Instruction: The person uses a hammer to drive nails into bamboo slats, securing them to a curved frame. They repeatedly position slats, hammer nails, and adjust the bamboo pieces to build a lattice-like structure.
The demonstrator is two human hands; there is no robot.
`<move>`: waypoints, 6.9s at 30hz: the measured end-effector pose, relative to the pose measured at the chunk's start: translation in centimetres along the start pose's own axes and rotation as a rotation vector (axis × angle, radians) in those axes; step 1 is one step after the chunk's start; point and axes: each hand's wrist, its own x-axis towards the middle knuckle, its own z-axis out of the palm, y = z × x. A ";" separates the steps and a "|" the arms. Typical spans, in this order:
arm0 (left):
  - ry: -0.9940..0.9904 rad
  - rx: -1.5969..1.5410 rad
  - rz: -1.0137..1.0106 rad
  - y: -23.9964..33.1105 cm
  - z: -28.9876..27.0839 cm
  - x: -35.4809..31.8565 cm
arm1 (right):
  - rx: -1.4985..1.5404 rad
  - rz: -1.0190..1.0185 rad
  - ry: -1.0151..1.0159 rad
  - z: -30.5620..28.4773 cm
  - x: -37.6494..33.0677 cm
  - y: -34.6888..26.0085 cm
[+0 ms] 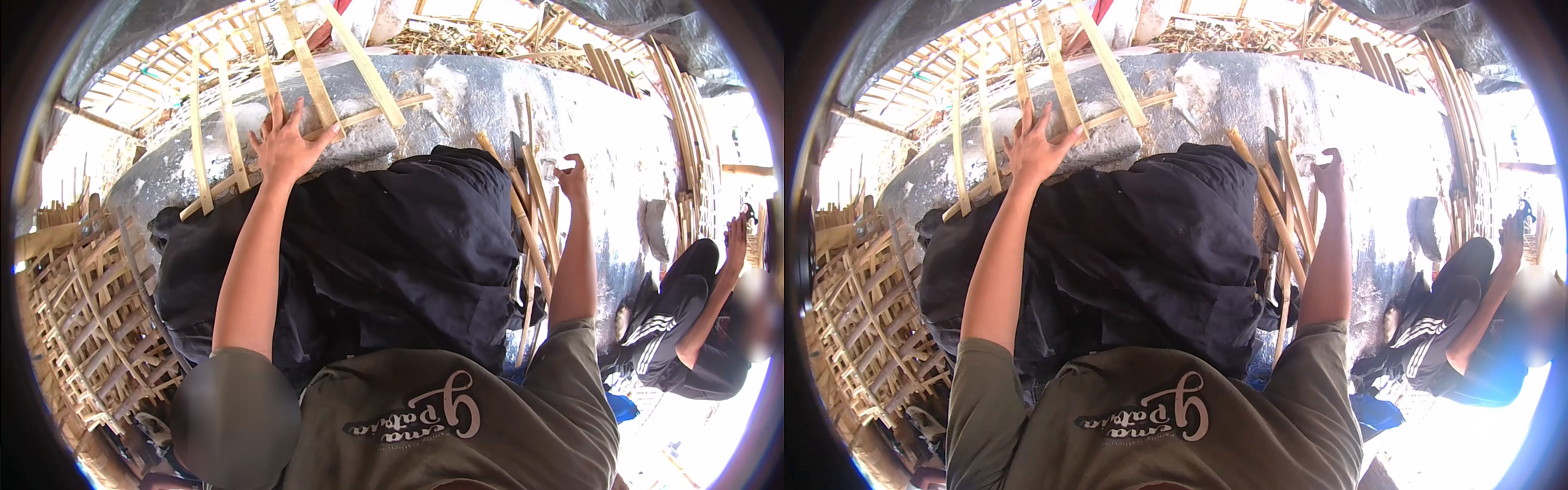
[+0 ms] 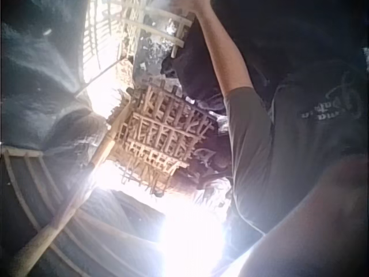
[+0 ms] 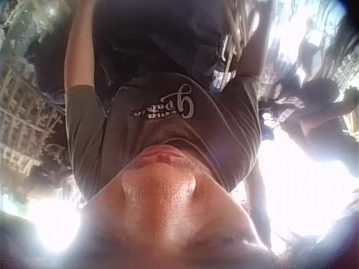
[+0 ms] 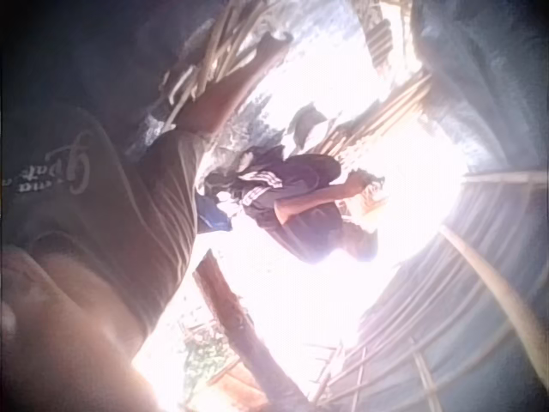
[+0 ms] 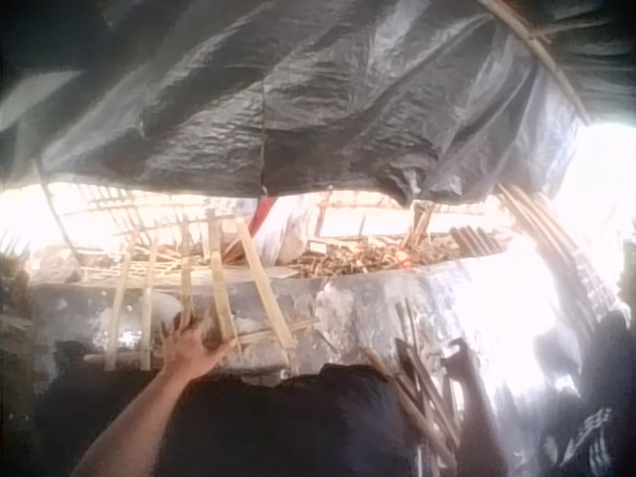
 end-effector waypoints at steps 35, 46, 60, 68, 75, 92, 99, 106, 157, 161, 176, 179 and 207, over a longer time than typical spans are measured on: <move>0.002 -0.092 -0.004 -0.2 -0.9 -0.6 | 0.307 -0.859 -0.327 0.8 -12.1 -41.9; -0.031 -0.115 0.013 -0.5 -1.5 -0.7 | 0.358 -0.689 -0.366 7.9 -14.3 -42.9; -0.058 -0.153 0.008 -0.5 -1.9 -0.7 | 0.502 -0.857 -0.327 9.5 -14.6 -42.8; -0.046 -0.105 -0.003 -0.4 -1.7 -0.8 | 0.438 -0.936 -0.194 9.9 -15.7 -42.9; -0.036 -0.119 0.002 -0.4 -1.8 -0.9 | 0.428 -0.939 -0.169 10.2 -15.8 -42.5; 0.056 -0.175 0.045 -0.8 -0.8 -1.0 | 0.405 -0.901 -0.173 9.2 -16.2 -42.6; 0.039 -0.196 0.046 -1.0 -0.9 -0.9 | 0.350 -0.967 -0.128 9.4 -16.3 -42.7; 0.038 -0.193 0.046 -0.9 -1.0 -0.9 | 0.364 -0.974 -0.105 9.9 -15.9 -42.3; 0.109 -0.832 0.416 -0.6 0.6 0.8 | 0.415 -0.927 -0.138 10.3 -15.6 -42.7; 0.221 -0.861 0.408 -0.5 0.2 0.7 | 0.441 -0.981 -0.056 10.9 -15.5 -42.6; 0.133 -0.889 0.268 -0.3 -0.2 0.6 | 0.382 -1.139 0.043 10.0 -15.9 -42.1; 0.183 -0.896 0.322 -0.3 0.6 1.0 | 0.376 -1.146 0.062 10.3 -15.4 -41.8; 0.164 -0.870 0.307 -0.4 0.8 1.6 | -0.211 -0.767 -0.143 9.2 -14.2 -40.5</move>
